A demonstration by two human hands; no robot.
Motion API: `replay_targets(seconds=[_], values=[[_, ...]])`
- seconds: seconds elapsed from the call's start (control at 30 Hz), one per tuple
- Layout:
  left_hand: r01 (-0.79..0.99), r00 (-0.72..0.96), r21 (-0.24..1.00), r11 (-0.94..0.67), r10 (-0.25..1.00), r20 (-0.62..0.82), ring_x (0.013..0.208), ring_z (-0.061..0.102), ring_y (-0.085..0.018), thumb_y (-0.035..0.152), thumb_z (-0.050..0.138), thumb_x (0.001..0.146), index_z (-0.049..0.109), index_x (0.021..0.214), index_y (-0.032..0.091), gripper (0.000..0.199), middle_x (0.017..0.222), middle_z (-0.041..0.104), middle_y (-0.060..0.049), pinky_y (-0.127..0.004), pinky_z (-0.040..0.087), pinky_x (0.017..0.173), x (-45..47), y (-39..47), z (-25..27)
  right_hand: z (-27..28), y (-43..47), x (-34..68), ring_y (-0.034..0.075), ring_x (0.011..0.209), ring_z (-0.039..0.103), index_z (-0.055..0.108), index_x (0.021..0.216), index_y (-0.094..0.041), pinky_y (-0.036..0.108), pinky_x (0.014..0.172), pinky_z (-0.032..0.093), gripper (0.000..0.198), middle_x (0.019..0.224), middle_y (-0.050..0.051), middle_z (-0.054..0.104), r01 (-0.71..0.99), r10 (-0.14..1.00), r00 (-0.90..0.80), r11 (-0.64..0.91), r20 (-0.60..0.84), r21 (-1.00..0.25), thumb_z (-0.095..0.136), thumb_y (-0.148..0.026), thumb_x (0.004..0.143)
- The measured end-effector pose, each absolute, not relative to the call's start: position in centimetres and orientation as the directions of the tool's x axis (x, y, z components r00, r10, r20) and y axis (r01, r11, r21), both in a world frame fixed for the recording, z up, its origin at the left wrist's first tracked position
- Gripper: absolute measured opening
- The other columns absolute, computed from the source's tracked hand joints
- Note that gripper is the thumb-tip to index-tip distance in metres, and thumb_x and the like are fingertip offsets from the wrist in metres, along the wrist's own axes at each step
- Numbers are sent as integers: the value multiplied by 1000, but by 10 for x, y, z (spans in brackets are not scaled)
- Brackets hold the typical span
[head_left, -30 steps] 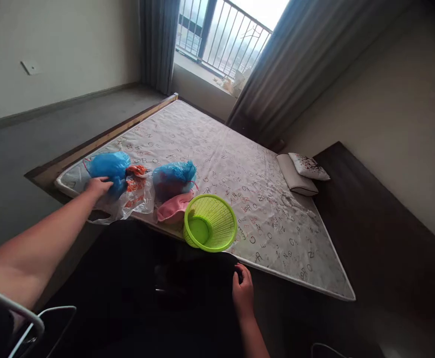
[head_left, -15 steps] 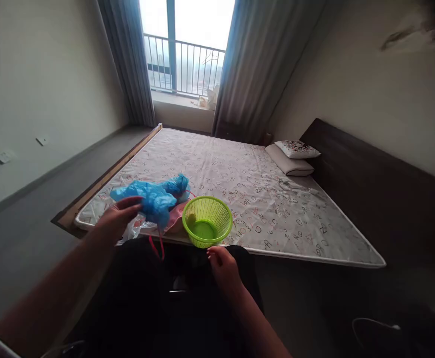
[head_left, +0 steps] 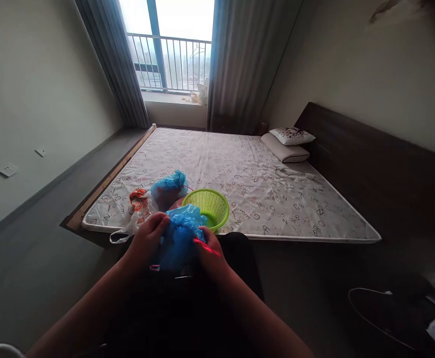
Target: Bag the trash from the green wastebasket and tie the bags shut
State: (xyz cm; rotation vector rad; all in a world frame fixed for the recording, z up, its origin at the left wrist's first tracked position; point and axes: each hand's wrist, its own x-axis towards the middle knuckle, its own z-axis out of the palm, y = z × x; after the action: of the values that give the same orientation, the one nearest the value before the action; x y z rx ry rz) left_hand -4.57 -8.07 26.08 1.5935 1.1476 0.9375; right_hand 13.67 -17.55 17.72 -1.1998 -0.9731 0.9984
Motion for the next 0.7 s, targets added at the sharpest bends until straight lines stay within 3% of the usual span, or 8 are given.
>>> replay_targets(seconds=[0.1, 0.2, 0.27, 0.33, 0.4, 0.5, 0.57, 0.7], values=[[145, 160, 989, 2, 987, -26, 64, 52, -14, 75, 82, 73, 65, 87, 19, 60, 71, 57, 2, -24, 45, 58, -56, -70, 252, 181, -178, 151, 19, 84, 66, 72, 98, -20, 30, 79, 54, 36, 89, 0, 75, -253, 920, 383, 27, -75, -967, 83, -50, 82], [8, 186, 993, 114, 976, -113, 67, 62, -18, 79, 84, 66, 61, 118, 21, 81, 85, 67, -1, -29, 53, 61, -58, -67, 241, 183, -179, 157, 19, 82, 70, 71, 101, -22, 30, 80, 56, 37, 90, 0, 77, -470, 902, 390, 25, -182, -882, 86, -48, 79], [25, 268, 998, 65, 961, -70, 82, 72, -23, 70, 92, 61, 51, 145, 25, 103, 106, 73, -6, -36, 60, 73, -53, -71, 234, 183, -179, 157, 20, 87, 74, 72, 108, -23, 33, 85, 58, 42, 98, 1, 80, -572, 907, 367, 42, -209, -819, 87, -48, 78], [152, 346, 988, -31, 938, -23, 89, 75, -26, 57, 97, 60, 44, 158, 27, 116, 113, 74, -8, -38, 62, 78, -46, -75, 228, 185, -180, 157, 22, 92, 76, 73, 112, -23, 35, 90, 59, 46, 105, 3, 82, -624, 915, 346, 59, -209, -779, 89, -49, 78], [294, 370, 952, -86, 929, -30, 84, 75, -27, 57, 93, 64, 58, 150, 23, 99, 103, 76, -7, -37, 60, 75, -43, -75, 224, 185, -181, 162, 21, 92, 76, 73, 112, -23, 34, 88, 59, 47, 103, 2, 82, -637, 918, 339, 62, -208, -768, 89, -49, 76], [364, 295, 930, -55, 954, -59, 77, 73, -26, 65, 85, 67, 78, 113, 18, 66, 89, 77, -7, -33, 56, 67, -49, -64, 224, 180, -181, 182, 20, 81, 73, 74, 107, -24, 32, 79, 57, 42, 92, -1, 80, -558, 900, 379, 37, -214, -829, 87, -47, 75], [293, 211, 956, 13, 974, -78, 77, 71, -25, 64, 87, 62, 79, 102, 17, 62, 87, 77, -7, -30, 54, 65, -59, -54, 228, 172, -180, 202, 19, 75, 70, 74, 105, -24, 31, 74, 55, 37, 86, -2, 78, -440, 877, 434, 8, -205, -898, 82, -43, 75], [43, 57, 988, 146, 987, -148, 69, 63, -18, 52, 93, 53, 77, 106, 15, 67, 86, 76, -5, -25, 49, 58, -75, -43, 240, 156, -175, 244, 23, 78, 70, 71, 105, -23, 36, 76, 58, 32, 86, 0, 76, -188, 862, 471, -108, -186, -976, 71, -39, 77]])
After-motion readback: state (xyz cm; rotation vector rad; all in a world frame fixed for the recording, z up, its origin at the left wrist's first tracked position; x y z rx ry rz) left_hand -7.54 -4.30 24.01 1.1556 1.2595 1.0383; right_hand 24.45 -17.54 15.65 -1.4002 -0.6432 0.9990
